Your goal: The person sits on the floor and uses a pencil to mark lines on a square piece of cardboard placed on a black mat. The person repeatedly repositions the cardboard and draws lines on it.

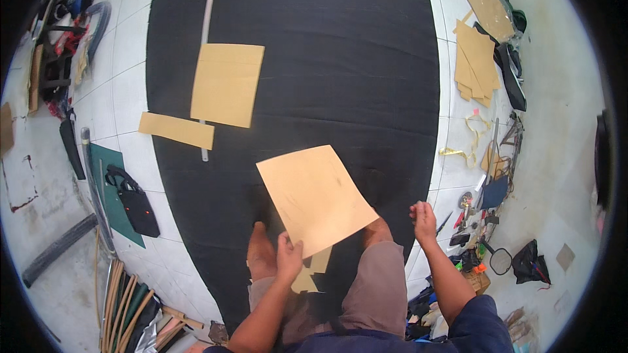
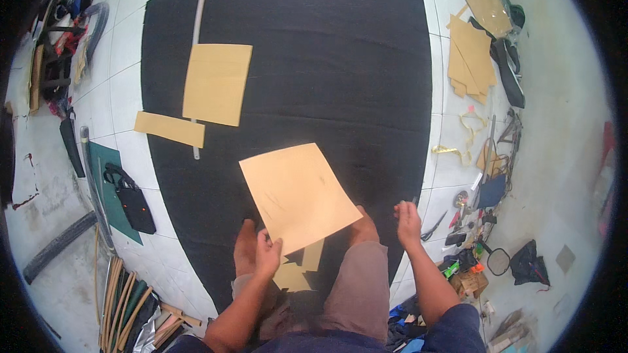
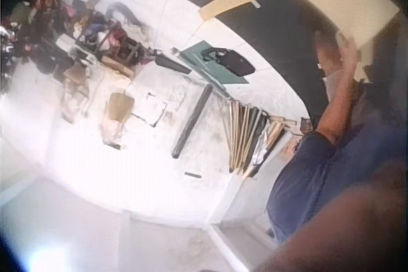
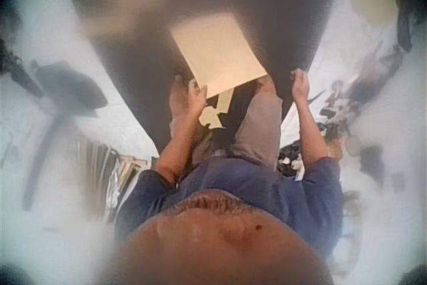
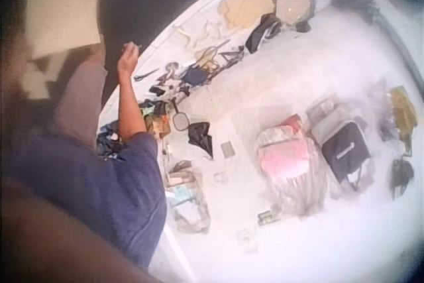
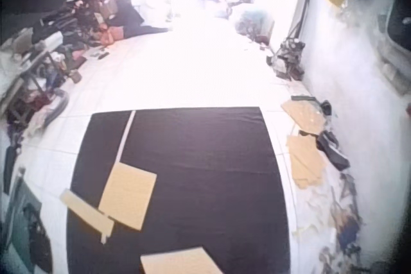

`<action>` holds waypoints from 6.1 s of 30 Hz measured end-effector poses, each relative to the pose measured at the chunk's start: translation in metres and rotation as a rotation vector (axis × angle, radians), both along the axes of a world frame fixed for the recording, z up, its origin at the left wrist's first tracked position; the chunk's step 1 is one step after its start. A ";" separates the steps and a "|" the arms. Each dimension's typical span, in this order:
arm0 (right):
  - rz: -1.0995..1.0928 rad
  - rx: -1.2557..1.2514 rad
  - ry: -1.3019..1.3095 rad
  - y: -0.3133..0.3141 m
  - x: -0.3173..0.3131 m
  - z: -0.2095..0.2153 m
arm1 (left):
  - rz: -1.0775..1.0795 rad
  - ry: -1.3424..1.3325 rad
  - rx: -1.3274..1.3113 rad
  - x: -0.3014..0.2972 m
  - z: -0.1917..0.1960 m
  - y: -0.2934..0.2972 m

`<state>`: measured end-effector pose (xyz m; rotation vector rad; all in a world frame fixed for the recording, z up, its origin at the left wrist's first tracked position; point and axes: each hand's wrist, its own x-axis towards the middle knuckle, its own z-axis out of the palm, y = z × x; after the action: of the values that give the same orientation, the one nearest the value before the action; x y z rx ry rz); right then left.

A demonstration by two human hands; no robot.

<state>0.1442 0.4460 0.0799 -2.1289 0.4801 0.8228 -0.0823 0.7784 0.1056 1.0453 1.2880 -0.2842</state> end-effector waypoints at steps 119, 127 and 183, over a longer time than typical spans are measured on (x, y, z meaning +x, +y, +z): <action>0.579 -0.235 -0.936 0.724 -0.507 -0.419 | -1.161 -0.707 1.391 -0.384 -0.460 0.773; 0.611 -0.288 -0.976 0.723 -0.470 -0.426 | -1.165 -0.656 1.373 -0.385 -0.458 0.769; 0.559 -0.259 -1.006 0.725 -0.465 -0.430 | -1.062 -0.654 1.431 -0.379 -0.465 0.766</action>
<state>-0.3203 1.1711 -0.3506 -2.6124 -0.5803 -0.1312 -0.4612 1.5444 -0.3590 2.7093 0.0345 0.2865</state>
